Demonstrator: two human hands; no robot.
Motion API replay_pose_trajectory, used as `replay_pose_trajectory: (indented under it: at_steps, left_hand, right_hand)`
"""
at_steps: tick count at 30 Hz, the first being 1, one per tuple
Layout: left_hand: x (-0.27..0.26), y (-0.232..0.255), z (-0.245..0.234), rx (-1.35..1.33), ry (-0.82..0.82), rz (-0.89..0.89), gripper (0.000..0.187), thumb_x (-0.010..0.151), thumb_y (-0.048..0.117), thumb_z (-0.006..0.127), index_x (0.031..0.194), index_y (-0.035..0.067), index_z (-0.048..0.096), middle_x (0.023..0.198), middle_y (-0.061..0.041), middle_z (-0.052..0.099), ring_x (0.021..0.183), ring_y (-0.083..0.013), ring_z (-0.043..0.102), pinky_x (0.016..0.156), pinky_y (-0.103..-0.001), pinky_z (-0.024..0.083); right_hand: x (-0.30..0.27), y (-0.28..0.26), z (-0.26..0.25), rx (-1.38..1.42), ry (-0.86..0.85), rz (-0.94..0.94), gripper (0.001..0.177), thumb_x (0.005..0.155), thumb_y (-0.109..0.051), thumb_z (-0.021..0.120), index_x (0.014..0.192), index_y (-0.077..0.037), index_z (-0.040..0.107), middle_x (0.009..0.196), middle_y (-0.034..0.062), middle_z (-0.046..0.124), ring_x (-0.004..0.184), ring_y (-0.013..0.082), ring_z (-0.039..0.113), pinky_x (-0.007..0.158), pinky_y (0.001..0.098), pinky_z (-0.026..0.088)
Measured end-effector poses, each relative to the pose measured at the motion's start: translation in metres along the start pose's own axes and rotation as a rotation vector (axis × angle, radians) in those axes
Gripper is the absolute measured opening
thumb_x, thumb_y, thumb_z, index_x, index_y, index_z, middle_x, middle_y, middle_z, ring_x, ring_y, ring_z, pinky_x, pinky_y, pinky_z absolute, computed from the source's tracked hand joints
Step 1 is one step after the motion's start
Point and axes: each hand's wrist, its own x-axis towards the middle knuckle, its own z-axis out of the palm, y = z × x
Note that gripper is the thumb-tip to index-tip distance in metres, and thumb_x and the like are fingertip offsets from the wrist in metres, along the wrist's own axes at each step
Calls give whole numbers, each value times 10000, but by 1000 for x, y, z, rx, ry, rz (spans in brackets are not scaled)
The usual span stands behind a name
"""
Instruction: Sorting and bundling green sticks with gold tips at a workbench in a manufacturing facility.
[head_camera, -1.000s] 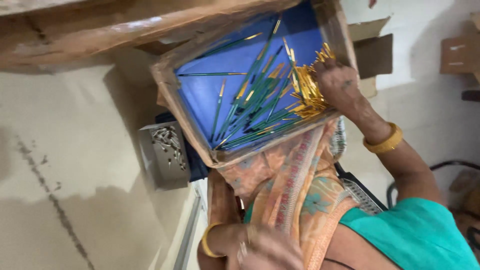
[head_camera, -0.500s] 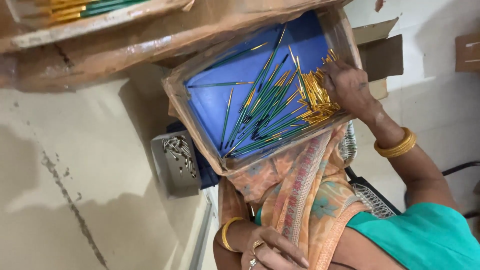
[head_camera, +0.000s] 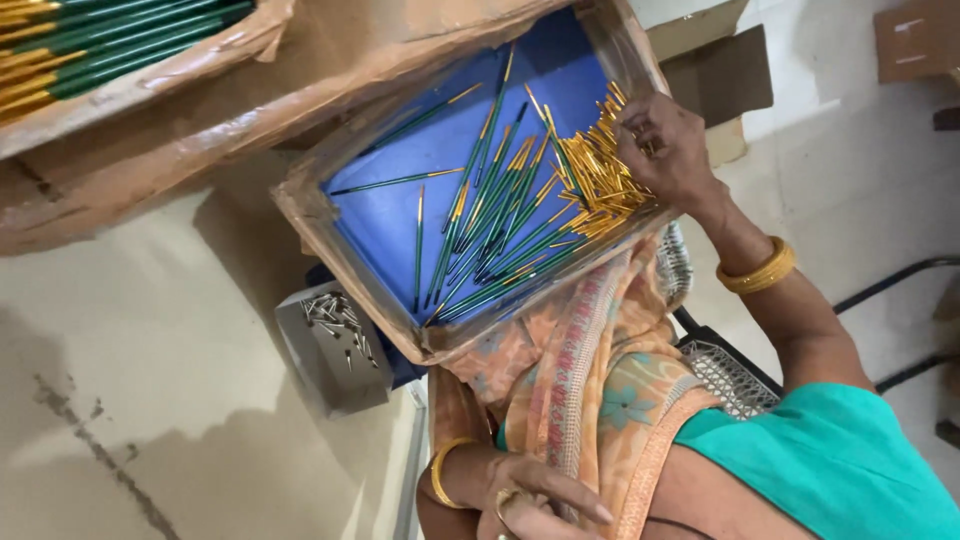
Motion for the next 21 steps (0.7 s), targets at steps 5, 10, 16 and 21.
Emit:
replay_pose_trajectory:
  at_steps: [5, 10, 16, 21]
  left_hand:
    - [-7, 9, -21, 735, 73, 172, 433, 967, 116, 664, 1340, -90, 586, 1062, -124, 732, 903, -140, 723, 877, -236, 582]
    - [22, 57, 5, 1921, 362, 446, 211, 997, 35, 581, 1145, -91, 665, 1118, -229, 729, 1016, -309, 752, 910, -378, 613]
    - [26, 128, -80, 2306, 1087, -43, 115, 910, 9, 665, 1007, 38, 718, 1004, -124, 733, 837, -268, 711, 679, -394, 599]
    - [44, 145, -137, 2418, 886, -317, 212, 814, -55, 635, 1008, 7, 692, 1025, -183, 706, 851, -329, 711, 670, -425, 595]
  right_hand:
    - [-3, 9, -2, 13, 36, -48, 118, 1043, 26, 697, 1125, 22, 612, 1025, 121, 696, 886, 126, 714, 699, 257, 619]
    - [-4, 4, -1, 171, 7, 136, 112, 1058, 17, 666, 1138, 34, 590, 934, 97, 702, 736, 83, 625, 590, 229, 468]
    - [-4, 21, 1, 134, -36, 3, 118, 1057, 23, 636, 1156, 35, 574, 993, 105, 712, 846, 97, 709, 696, 232, 596]
    - [-4, 19, 3, 53, -32, -41, 85, 1044, 26, 655, 1113, 20, 606, 1011, 132, 700, 876, 149, 731, 725, 261, 634]
